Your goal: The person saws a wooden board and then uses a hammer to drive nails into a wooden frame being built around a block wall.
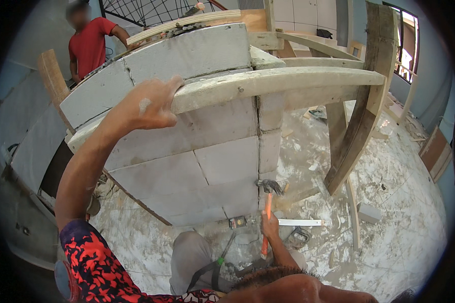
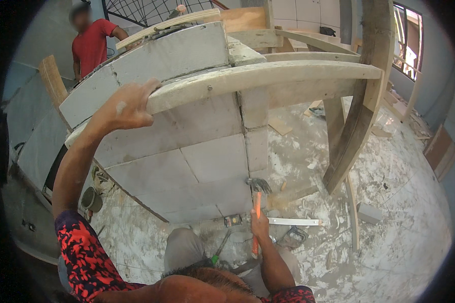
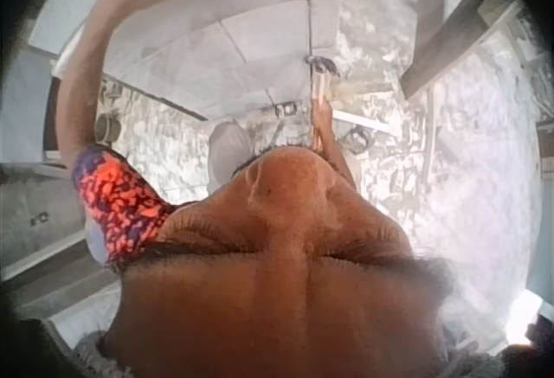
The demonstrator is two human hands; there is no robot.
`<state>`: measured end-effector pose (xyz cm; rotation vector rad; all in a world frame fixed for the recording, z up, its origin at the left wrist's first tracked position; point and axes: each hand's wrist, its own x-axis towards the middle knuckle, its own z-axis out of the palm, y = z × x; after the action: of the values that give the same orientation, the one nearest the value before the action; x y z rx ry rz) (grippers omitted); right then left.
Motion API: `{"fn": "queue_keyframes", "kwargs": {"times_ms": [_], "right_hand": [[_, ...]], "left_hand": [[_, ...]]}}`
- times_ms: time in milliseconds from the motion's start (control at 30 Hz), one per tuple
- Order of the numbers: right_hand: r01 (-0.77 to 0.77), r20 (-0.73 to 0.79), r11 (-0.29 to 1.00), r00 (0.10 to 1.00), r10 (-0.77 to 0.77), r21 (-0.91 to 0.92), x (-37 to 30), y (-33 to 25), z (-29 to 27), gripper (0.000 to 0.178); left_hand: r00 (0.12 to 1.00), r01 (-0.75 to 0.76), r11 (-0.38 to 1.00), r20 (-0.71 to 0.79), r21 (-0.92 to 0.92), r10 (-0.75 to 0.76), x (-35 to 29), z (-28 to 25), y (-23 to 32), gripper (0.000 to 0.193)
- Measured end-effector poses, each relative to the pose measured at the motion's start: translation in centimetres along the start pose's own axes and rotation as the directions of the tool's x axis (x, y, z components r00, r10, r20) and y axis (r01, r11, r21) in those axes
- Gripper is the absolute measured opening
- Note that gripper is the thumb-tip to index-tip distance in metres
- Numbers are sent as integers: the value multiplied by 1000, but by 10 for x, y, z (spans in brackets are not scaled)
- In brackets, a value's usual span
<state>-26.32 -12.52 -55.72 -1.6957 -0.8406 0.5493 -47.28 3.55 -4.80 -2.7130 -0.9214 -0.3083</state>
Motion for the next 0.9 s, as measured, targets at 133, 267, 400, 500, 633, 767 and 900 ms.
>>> {"fn": "queue_keyframes", "kwargs": {"times_ms": [133,267,400,500,633,767,900], "right_hand": [[-65,58,998,996,65,0,1,1,-5,56],[37,32,995,999,-40,87,5,-1,-15,61],[260,-42,939,965,-257,225,-1,-65,-41,66],[425,-65,818,898,-436,388,-18,-146,-54,67],[657,-354,653,754,-554,377,-42,-254,-64,72],[737,-304,653,671,-677,172,-19,-256,-54,69],[666,-292,716,742,-604,211,33,-262,-26,65]], "left_hand": [[1000,-21,999,11,37,21,0,0,-7,61],[999,-52,998,15,26,51,2,0,-10,61],[997,-67,997,36,48,66,6,4,-13,63],[996,-87,995,27,47,86,-1,2,-16,66],[989,-145,989,-29,-3,145,4,4,-11,69],[984,-157,984,-74,84,163,0,7,-17,69],[966,-203,968,-134,145,222,5,19,-19,69]]}}
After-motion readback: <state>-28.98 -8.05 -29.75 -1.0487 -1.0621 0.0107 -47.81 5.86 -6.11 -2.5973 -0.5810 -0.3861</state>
